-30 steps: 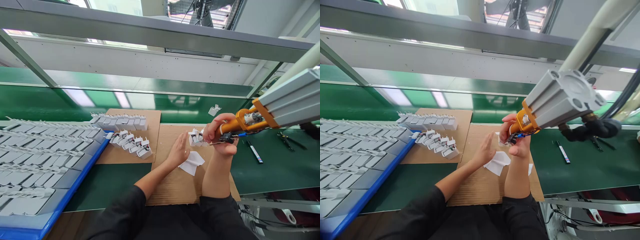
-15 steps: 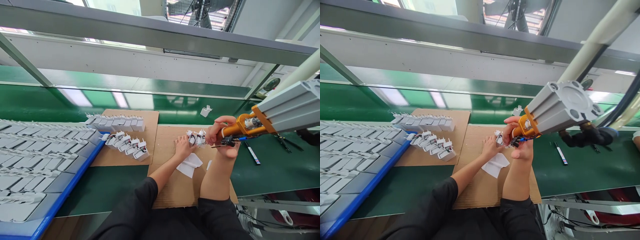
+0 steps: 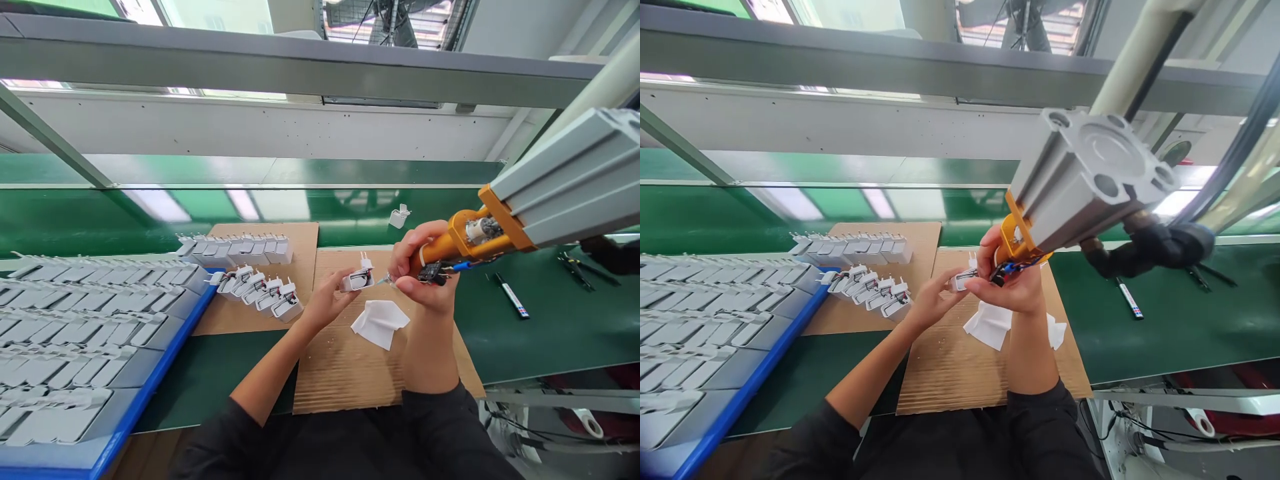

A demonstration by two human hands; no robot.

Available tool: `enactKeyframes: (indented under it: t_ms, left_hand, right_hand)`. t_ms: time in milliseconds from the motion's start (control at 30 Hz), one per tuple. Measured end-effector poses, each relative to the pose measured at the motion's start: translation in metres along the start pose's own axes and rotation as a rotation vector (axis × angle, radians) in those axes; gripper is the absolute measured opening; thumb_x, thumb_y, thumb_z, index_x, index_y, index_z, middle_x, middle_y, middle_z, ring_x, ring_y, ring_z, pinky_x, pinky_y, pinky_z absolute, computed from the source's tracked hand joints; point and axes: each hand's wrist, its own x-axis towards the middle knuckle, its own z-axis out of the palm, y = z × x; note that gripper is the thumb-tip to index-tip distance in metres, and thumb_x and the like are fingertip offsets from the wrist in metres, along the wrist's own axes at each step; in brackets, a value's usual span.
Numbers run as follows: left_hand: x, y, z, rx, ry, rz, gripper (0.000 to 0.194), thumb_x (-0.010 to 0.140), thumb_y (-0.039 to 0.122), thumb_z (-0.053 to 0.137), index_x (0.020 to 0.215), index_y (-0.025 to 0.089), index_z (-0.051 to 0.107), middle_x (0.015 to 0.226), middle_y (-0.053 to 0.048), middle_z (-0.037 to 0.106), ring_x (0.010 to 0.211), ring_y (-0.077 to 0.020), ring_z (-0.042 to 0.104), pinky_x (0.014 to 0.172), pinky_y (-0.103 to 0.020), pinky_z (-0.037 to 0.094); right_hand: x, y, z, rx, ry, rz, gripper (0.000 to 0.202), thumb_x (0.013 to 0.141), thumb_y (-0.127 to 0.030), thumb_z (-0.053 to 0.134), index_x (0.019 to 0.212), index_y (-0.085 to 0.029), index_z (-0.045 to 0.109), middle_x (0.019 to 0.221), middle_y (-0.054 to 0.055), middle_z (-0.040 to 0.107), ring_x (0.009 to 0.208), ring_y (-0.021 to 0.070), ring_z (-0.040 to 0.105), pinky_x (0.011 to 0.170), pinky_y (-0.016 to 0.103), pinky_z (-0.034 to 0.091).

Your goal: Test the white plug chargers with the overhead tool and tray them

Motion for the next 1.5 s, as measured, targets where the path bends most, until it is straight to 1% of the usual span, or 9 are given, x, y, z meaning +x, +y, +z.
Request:
enactKeyframes:
  t_ms: [67,167,333,500,700,867,1033,1167,1500]
  left_hand:
    - [-0.006,0.009,-0.010,0.079,0.006,0.046,0.038,0.083,0.029,0.064,0.120,0.022,0.057,0.105,-0.005,0.066,0.090,-0.0176,0.060,0.080,-0.031,0.050]
    - [-0.011,0.020,-0.017,0.159,0.001,0.109,0.038,0.085,0.029,0.064,0.122,0.023,0.057,0.102,-0.004,0.067,0.090,-0.0185,0.058,0.081,-0.032,0.048]
    - [-0.014,0.030,-0.018,0.194,0.001,0.122,0.038,0.086,0.030,0.063,0.122,0.023,0.057,0.103,-0.004,0.067,0.091,-0.0191,0.057,0.082,-0.031,0.047]
    - [-0.014,0.036,-0.018,0.212,-0.005,0.116,0.037,0.087,0.032,0.063,0.123,0.024,0.056,0.100,-0.003,0.067,0.087,-0.0184,0.056,0.079,-0.031,0.047]
    - [-0.015,0.038,-0.018,0.206,-0.007,0.110,0.035,0.086,0.033,0.063,0.119,0.024,0.058,0.097,-0.003,0.067,0.085,-0.0182,0.055,0.077,-0.031,0.047]
    - [-0.014,0.038,-0.017,0.202,-0.006,0.111,0.035,0.086,0.032,0.063,0.119,0.022,0.058,0.098,-0.003,0.067,0.086,-0.0183,0.055,0.078,-0.031,0.047]
    - [-0.014,0.038,-0.017,0.193,-0.014,0.097,0.035,0.087,0.032,0.062,0.120,0.022,0.057,0.102,-0.003,0.068,0.088,-0.0187,0.055,0.080,-0.032,0.047]
    - [-0.014,0.038,-0.017,0.180,-0.026,0.090,0.036,0.087,0.031,0.061,0.122,0.023,0.056,0.107,-0.004,0.068,0.092,-0.0197,0.056,0.082,-0.033,0.047]
    - [-0.015,0.036,-0.016,0.174,-0.026,0.076,0.037,0.087,0.033,0.061,0.123,0.023,0.056,0.109,-0.004,0.068,0.094,-0.0205,0.056,0.084,-0.034,0.047]
  right_hand:
    - [-0.001,-0.001,0.003,0.024,0.001,-0.007,0.040,0.069,-0.020,0.075,0.101,-0.029,0.053,0.064,-0.007,0.049,0.047,0.0082,0.043,0.039,0.022,0.036]
    - [-0.002,-0.002,0.007,0.033,0.002,-0.005,0.040,0.070,-0.020,0.075,0.101,-0.029,0.052,0.064,-0.007,0.048,0.047,0.0078,0.043,0.038,0.021,0.037]
    - [-0.002,-0.004,0.011,-0.006,0.015,-0.020,0.038,0.071,-0.024,0.074,0.100,-0.029,0.050,0.065,-0.007,0.048,0.049,0.0086,0.044,0.037,0.020,0.038]
    - [-0.003,-0.003,0.012,-0.030,0.011,-0.036,0.036,0.072,-0.023,0.072,0.100,-0.028,0.049,0.063,-0.008,0.044,0.047,0.0082,0.045,0.037,0.020,0.038]
    - [-0.003,-0.001,0.013,-0.046,0.016,-0.083,0.033,0.076,-0.022,0.068,0.102,-0.028,0.049,0.063,-0.008,0.048,0.045,0.0072,0.044,0.035,0.020,0.035]
    - [-0.004,-0.005,0.013,-0.112,0.031,-0.010,0.032,0.076,-0.029,0.069,0.100,-0.027,0.047,0.061,-0.008,0.046,0.044,0.0080,0.042,0.036,0.022,0.034]
    - [-0.003,-0.005,0.015,-0.075,0.028,-0.040,0.033,0.075,-0.026,0.069,0.100,-0.027,0.048,0.060,-0.008,0.046,0.044,0.0076,0.042,0.036,0.021,0.033]
    - [-0.003,-0.005,0.015,-0.069,0.039,-0.029,0.034,0.073,-0.027,0.071,0.099,-0.027,0.049,0.061,-0.008,0.046,0.045,0.0082,0.043,0.036,0.021,0.035]
    - [-0.003,-0.005,0.014,-0.047,0.026,-0.029,0.034,0.073,-0.023,0.071,0.100,-0.027,0.050,0.061,-0.008,0.048,0.045,0.0080,0.043,0.037,0.020,0.034]
